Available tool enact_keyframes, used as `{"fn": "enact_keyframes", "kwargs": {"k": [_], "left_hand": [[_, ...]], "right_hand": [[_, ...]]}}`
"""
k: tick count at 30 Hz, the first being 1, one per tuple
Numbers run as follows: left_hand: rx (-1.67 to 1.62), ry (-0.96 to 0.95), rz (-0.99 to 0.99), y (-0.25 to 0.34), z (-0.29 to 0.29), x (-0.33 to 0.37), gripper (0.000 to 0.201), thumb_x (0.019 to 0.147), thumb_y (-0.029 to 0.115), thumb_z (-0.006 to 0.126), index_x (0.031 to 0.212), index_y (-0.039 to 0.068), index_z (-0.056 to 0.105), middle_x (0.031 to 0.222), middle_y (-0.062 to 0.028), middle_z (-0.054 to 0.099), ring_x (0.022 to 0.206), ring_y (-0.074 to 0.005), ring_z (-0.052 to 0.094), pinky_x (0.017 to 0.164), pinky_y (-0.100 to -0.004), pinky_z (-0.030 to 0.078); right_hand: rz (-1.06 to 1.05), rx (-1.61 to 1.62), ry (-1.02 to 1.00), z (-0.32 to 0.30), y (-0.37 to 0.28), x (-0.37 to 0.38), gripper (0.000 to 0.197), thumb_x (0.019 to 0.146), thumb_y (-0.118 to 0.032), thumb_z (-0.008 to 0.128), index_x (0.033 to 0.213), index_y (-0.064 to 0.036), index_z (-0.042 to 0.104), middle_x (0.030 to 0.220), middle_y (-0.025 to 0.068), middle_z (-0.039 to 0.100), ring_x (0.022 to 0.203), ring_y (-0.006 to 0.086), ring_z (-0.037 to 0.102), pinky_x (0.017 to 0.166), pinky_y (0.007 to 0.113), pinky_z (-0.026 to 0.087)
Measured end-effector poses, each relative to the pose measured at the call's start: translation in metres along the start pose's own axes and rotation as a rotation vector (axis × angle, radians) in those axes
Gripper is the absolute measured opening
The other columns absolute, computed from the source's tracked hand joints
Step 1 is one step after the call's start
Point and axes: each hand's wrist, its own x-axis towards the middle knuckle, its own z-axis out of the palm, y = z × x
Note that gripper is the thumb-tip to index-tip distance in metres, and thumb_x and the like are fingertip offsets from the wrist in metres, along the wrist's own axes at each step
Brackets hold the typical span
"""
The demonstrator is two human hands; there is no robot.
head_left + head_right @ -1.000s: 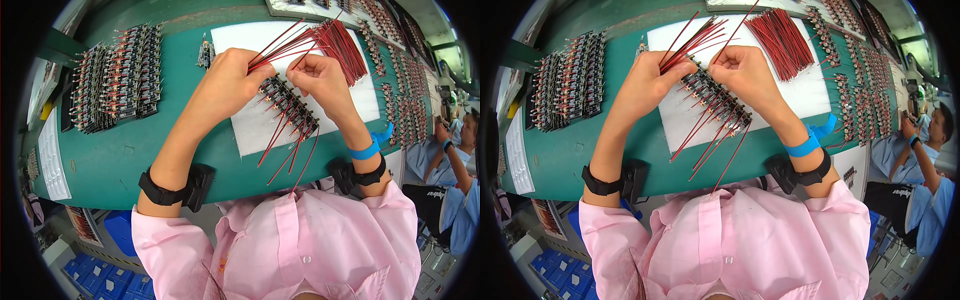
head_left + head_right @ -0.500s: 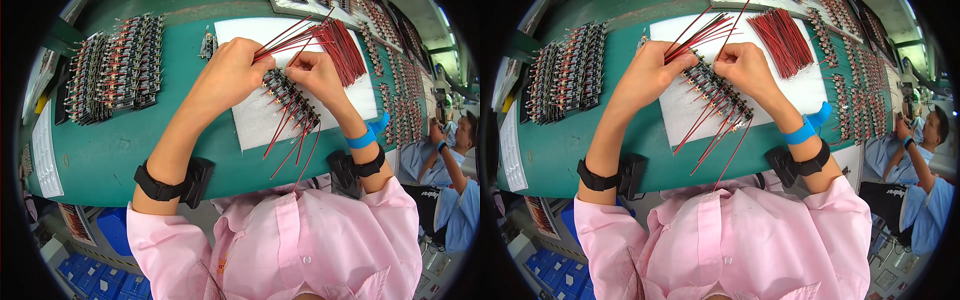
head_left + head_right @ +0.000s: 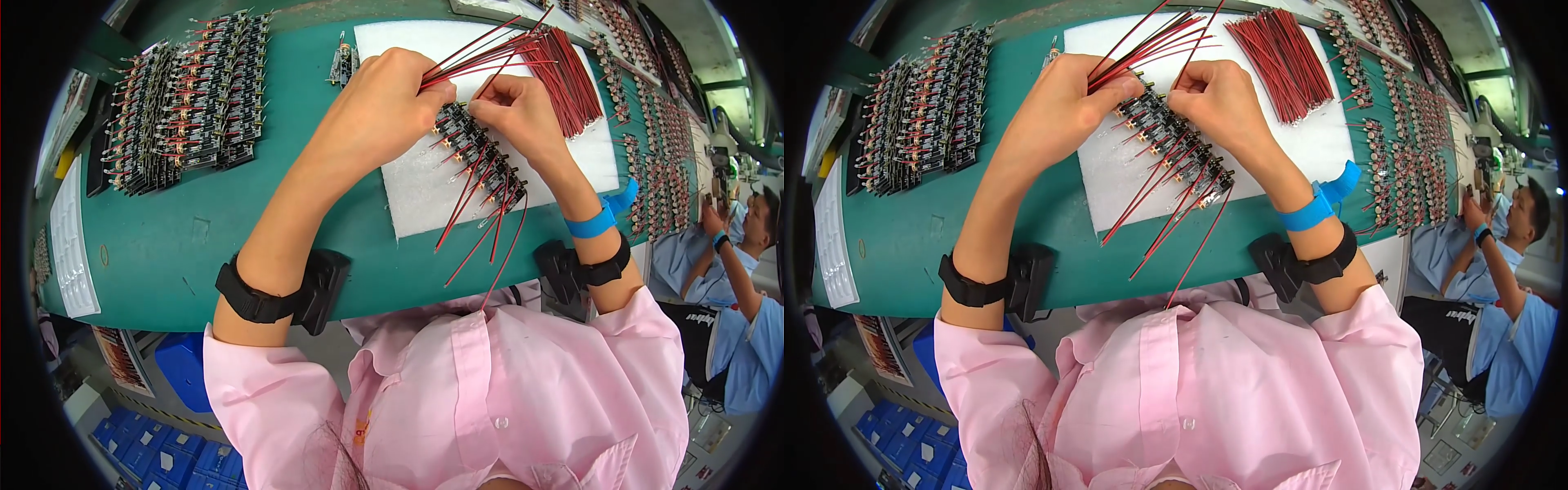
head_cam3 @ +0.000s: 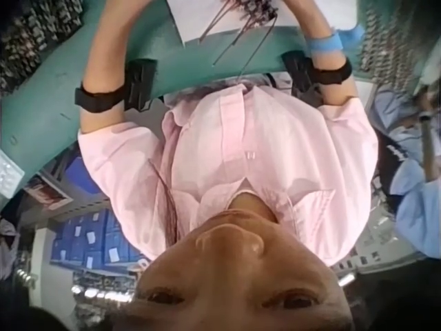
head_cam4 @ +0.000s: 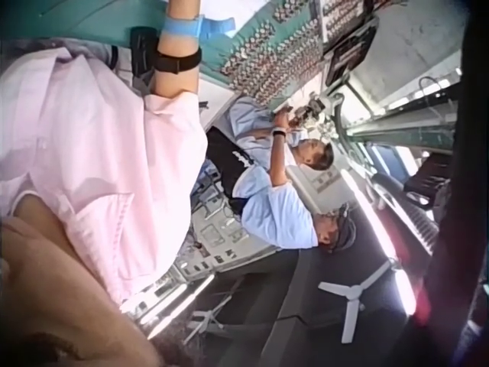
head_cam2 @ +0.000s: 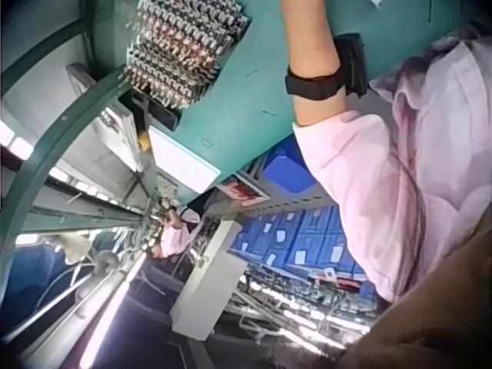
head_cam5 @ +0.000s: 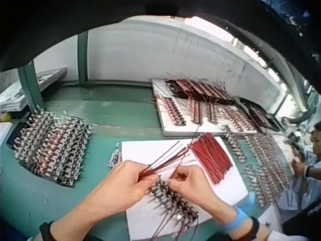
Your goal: The person picks up a bundle of wires and inserts them one by one into the connectors on a circuit board. After filling the connectors, the person sets the remaining wires down.
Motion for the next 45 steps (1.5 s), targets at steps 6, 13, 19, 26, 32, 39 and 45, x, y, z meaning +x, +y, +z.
{"fn": "enact_keyframes", "kwargs": {"k": [6, 13, 19, 26, 32, 39, 45], "left_hand": [[0.012, 0.0, 0.037, -0.003, 0.0, 0.001, 0.023, 0.072, 0.012, 0.053, 0.064, -0.009, 0.052, 0.052, -0.0195, 0.049, 0.048, -0.0277, 0.049, 0.051, -0.0368, 0.039], [0.017, -0.014, 0.032, 0.0, -0.001, 0.001, 0.022, 0.072, 0.012, 0.052, 0.065, -0.009, 0.052, 0.052, -0.0194, 0.049, 0.048, -0.0281, 0.05, 0.051, -0.0368, 0.039], [0.021, 0.008, 0.05, -0.001, 0.0, 0.001, 0.023, 0.072, 0.012, 0.052, 0.064, -0.009, 0.052, 0.053, -0.0202, 0.049, 0.05, -0.0271, 0.052, 0.052, -0.0366, 0.039], [-0.285, 0.293, -0.031, 0.0, -0.002, 0.003, 0.024, 0.079, 0.022, 0.051, 0.071, 0.0, 0.055, 0.05, 0.0028, 0.039, 0.045, -0.0051, 0.031, 0.041, -0.0224, 0.025], [-0.907, 0.206, -0.133, -0.019, -0.01, 0.012, 0.025, 0.084, 0.023, 0.045, 0.077, 0.0, 0.05, 0.051, 0.0027, 0.036, 0.041, -0.007, 0.029, 0.04, -0.0226, 0.026], [-1.295, 0.068, -0.112, -0.041, -0.01, 0.015, 0.025, 0.088, 0.024, 0.038, 0.084, 0.0, 0.045, 0.056, 0.0021, 0.035, 0.043, -0.0082, 0.026, 0.04, -0.0223, 0.026], [-1.354, 0.086, -0.169, -0.032, 0.004, 0.013, 0.026, 0.088, 0.023, 0.036, 0.085, -0.001, 0.047, 0.07, -0.0056, 0.049, 0.059, -0.0137, 0.047, 0.052, -0.0277, 0.041]], "right_hand": [[0.01, 0.003, -0.006, 0.001, 0.001, 0.0, 0.009, 0.064, -0.006, 0.058, 0.063, 0.0021, 0.055, 0.057, -0.0001, 0.051, 0.052, 0.0044, 0.045, 0.047, 0.017, 0.035], [0.005, -0.023, -0.004, 0.0, 0.0, -0.001, 0.008, 0.063, -0.006, 0.058, 0.063, 0.0017, 0.055, 0.056, -0.0004, 0.051, 0.051, 0.0041, 0.045, 0.047, 0.017, 0.034], [-0.101, -0.192, -0.02, -0.002, -0.012, -0.004, 0.011, 0.064, -0.008, 0.057, 0.067, 0.0027, 0.056, 0.055, 0.0033, 0.052, 0.049, 0.0068, 0.044, 0.047, 0.021, 0.036], [-0.295, -0.414, -0.062, -0.006, -0.022, -0.005, 0.01, 0.067, -0.007, 0.056, 0.07, 0.0029, 0.056, 0.058, 0.011, 0.054, 0.051, 0.0187, 0.05, 0.051, 0.028, 0.04], [-0.472, -0.79, -0.064, -0.003, -0.03, -0.02, 0.009, 0.067, 0.001, 0.051, 0.075, 0.0022, 0.056, 0.067, 0.013, 0.054, 0.059, 0.0287, 0.049, 0.059, 0.034, 0.039], [-0.574, -0.782, -0.085, -0.005, -0.03, -0.025, 0.011, 0.068, 0.003, 0.049, 0.077, 0.0023, 0.056, 0.069, 0.0132, 0.052, 0.062, 0.0286, 0.048, 0.06, 0.034, 0.038], [-0.529, -0.36, -0.065, -0.02, -0.018, -0.008, 0.01, 0.07, -0.001, 0.05, 0.076, 0.0024, 0.057, 0.066, 0.013, 0.054, 0.061, 0.0237, 0.052, 0.055, 0.03, 0.039]]}}
